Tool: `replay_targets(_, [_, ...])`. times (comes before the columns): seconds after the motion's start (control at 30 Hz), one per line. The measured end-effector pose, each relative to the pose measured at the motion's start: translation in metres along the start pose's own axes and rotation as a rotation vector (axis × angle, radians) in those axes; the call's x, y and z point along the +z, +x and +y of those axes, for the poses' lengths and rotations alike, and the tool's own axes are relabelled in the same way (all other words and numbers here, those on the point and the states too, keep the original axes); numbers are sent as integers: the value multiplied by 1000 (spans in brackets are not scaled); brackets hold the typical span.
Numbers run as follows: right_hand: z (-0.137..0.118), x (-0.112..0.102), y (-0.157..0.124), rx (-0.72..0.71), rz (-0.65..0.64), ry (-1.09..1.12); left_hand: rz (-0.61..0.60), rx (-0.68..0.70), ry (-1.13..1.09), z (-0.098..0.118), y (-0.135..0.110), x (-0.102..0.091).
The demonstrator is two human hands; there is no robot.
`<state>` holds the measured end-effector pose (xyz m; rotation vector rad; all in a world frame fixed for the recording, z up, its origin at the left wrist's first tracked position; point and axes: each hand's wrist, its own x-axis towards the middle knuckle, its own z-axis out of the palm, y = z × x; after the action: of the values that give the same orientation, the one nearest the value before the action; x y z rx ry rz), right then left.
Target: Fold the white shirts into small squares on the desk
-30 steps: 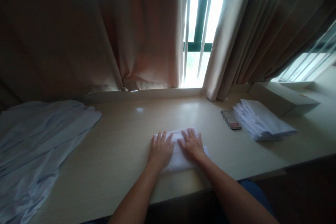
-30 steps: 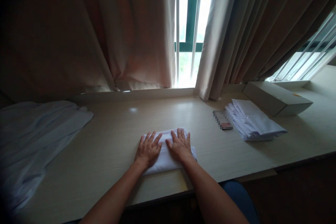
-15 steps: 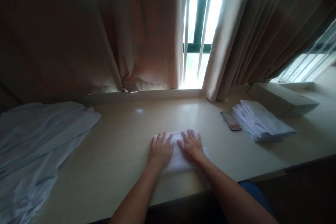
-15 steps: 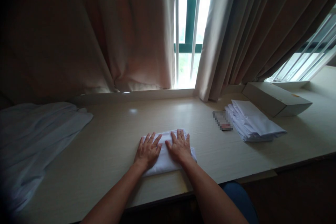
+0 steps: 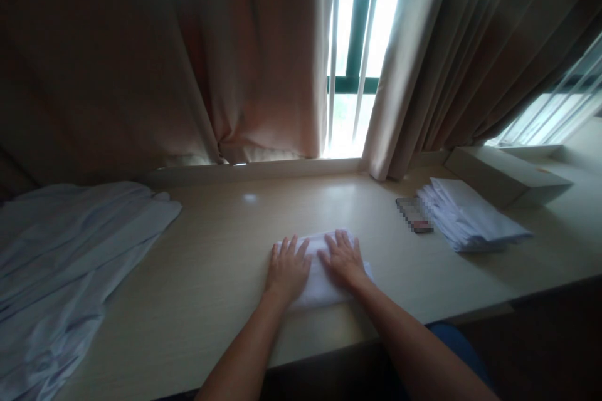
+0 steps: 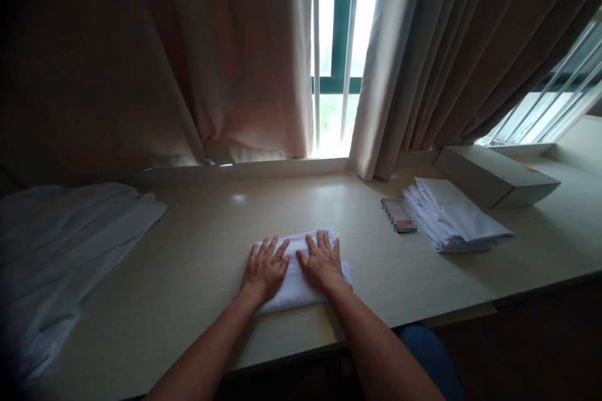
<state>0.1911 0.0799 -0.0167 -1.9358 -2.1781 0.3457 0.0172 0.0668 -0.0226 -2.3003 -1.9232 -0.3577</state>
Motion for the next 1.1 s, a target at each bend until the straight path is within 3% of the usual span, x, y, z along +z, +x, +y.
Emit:
replay_targets(0.23, [1,-1,-1,-11,1,12,16,9,17,-2,-2,2])
replay_targets(0.53, [-3,5,-4,68,30,-13,96,-120,15,8,-22,4])
replay_targets(0.7, [-2,3,-5,65,-13,-11,126,-31,-48,15,-40,-3])
replay_targets(0.87, [-4,-8,-4,54,-98,-32,54,40,-64,6,-52,-3])
replay_targets(1.1, [-16,-7,-31,-152,52,-74,90,124,-22,-4,-56,5])
